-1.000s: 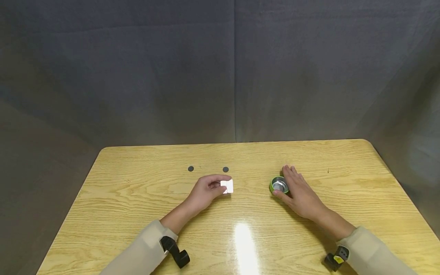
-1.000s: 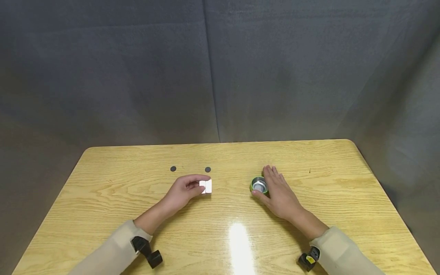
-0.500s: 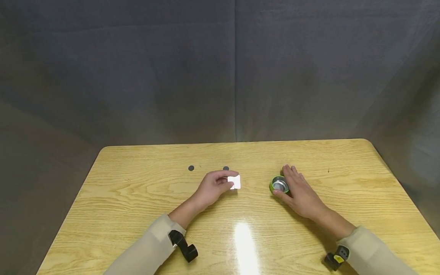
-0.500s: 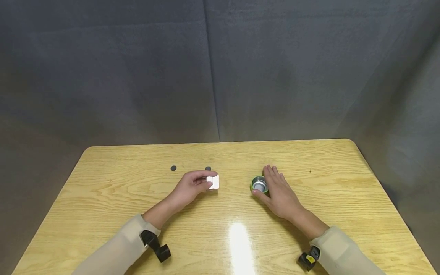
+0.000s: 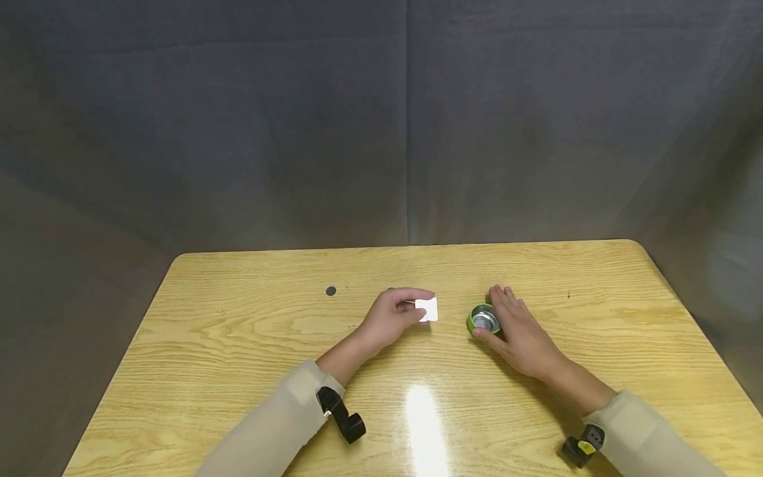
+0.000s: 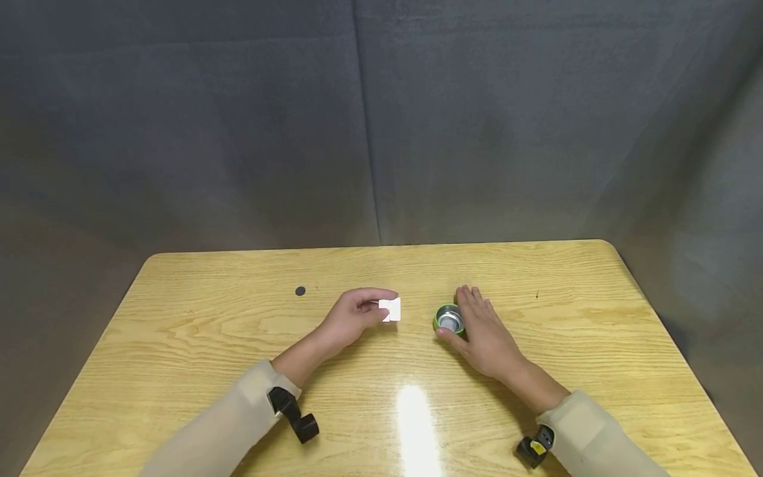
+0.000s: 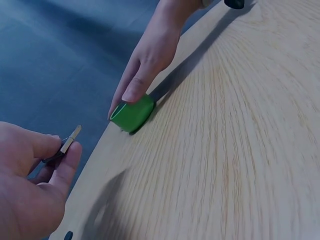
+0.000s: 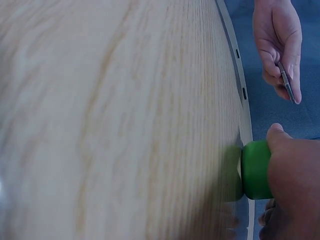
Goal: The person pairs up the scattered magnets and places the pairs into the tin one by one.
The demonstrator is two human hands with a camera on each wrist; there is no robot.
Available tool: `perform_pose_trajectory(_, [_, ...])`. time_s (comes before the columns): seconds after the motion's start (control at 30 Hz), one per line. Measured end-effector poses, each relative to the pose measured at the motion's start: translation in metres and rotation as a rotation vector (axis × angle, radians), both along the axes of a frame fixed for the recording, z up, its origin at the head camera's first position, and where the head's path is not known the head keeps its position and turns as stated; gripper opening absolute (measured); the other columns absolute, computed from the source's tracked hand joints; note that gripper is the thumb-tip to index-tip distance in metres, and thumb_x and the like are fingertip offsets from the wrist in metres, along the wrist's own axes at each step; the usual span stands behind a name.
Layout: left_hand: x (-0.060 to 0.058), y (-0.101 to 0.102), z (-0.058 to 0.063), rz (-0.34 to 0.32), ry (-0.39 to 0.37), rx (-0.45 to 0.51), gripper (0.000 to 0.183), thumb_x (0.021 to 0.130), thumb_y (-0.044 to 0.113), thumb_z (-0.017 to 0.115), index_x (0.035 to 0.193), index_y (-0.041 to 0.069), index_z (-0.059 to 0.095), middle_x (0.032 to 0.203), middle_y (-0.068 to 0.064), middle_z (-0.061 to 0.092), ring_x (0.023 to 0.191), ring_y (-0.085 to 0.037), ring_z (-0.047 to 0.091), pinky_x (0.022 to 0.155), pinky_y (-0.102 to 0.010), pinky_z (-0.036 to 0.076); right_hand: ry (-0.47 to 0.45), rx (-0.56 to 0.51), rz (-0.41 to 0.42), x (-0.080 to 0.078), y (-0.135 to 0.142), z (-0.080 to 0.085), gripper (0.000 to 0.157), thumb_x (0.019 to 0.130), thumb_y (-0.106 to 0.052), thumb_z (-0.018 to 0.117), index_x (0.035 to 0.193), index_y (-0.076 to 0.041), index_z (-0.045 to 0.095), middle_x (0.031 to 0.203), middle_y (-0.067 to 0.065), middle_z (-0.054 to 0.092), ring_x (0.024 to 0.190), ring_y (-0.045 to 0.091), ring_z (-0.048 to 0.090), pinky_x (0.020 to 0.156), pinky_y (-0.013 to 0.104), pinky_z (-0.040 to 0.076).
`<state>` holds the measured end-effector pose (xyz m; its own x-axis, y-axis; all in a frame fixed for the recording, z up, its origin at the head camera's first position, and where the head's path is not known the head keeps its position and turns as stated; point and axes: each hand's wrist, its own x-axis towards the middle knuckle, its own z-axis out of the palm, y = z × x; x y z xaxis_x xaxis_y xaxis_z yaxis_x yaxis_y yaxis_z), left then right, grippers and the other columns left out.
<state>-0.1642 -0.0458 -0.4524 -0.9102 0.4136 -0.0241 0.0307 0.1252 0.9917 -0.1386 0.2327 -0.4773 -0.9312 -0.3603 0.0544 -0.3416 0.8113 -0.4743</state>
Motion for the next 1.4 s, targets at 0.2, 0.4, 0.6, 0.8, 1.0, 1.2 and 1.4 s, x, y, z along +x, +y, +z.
perform_pose_trajectory(0.2, [-0.005,0.009,-0.004,-0.004,0.004,-0.01,0.03,0.097,-0.003,0.064,0.127,0.002,0.07,0.063,0.003,0.035,0.057,-0.011,0.032,0.057,-0.021,0.035,-0.022,0.006,-0.008,0.0,0.001,0.001,0.088,0.102,-0.045,0.059,0.156,0.012,0.02,0.162,0.032,0.018,0.152,0.048,0.013,0.122,0.06,0.014])
perform_pose_trajectory(0.4, [-0.007,0.015,-0.005,0.016,-0.028,-0.014,0.03,0.097,-0.001,0.065,0.127,0.004,0.071,0.068,0.001,0.045,0.061,-0.011,0.04,0.061,-0.022,0.04,-0.03,0.006,-0.01,0.0,0.001,0.001,0.089,0.102,-0.046,0.059,0.157,0.012,0.019,0.162,0.032,0.018,0.152,0.048,0.012,0.122,0.06,0.014])
perform_pose_trajectory(0.6, [-0.01,0.024,-0.004,0.021,-0.041,-0.005,0.03,0.097,-0.002,0.066,0.126,0.003,0.071,0.077,0.001,0.044,0.063,-0.009,0.04,0.061,-0.021,0.041,-0.031,0.006,-0.011,0.0,0.0,0.002,0.089,0.102,-0.045,0.059,0.157,0.012,0.019,0.163,0.032,0.018,0.152,0.048,0.012,0.121,0.061,0.014])
perform_pose_trajectory(0.8, [-0.013,0.034,-0.003,0.003,-0.031,0.009,0.028,0.098,0.0,0.065,0.125,0.004,0.072,0.09,-0.001,0.06,0.068,-0.011,0.048,0.066,-0.024,0.045,-0.025,0.006,-0.01,0.0,0.0,0.0,0.088,0.102,-0.045,0.06,0.156,0.012,0.021,0.162,0.032,0.019,0.152,0.048,0.013,0.121,0.061,0.014])
perform_pose_trajectory(1.0, [-0.015,0.045,-0.001,-0.024,-0.031,0.028,0.028,0.098,-0.001,0.064,0.125,0.002,0.071,0.107,-0.011,0.067,0.079,-0.018,0.059,0.08,-0.039,0.055,-0.018,0.006,-0.007,0.0,0.001,-0.001,0.087,0.102,-0.044,0.06,0.156,0.012,0.021,0.162,0.033,0.02,0.151,0.049,0.013,0.121,0.061,0.015])
perform_pose_trajectory(1.2, [-0.016,0.055,-0.001,-0.042,-0.032,0.02,0.028,0.098,0.0,0.065,0.125,0.003,0.071,0.121,-0.01,0.068,0.087,-0.021,0.065,0.089,-0.049,0.056,-0.017,0.004,-0.006,0.0,0.001,0.0,0.087,0.102,-0.044,0.06,0.156,0.012,0.021,0.162,0.033,0.02,0.151,0.049,0.013,0.121,0.061,0.014])
perform_pose_trajectory(1.4, [-0.016,0.063,-0.003,-0.042,-0.042,-0.018,0.027,0.098,0.002,0.065,0.124,0.005,0.072,0.119,-0.009,0.068,0.083,-0.012,0.062,0.086,-0.044,0.056,-0.019,0.008,-0.007,0.0,0.001,0.001,0.088,0.102,-0.044,0.06,0.156,0.012,0.02,0.162,0.033,0.019,0.151,0.049,0.013,0.121,0.061,0.015])
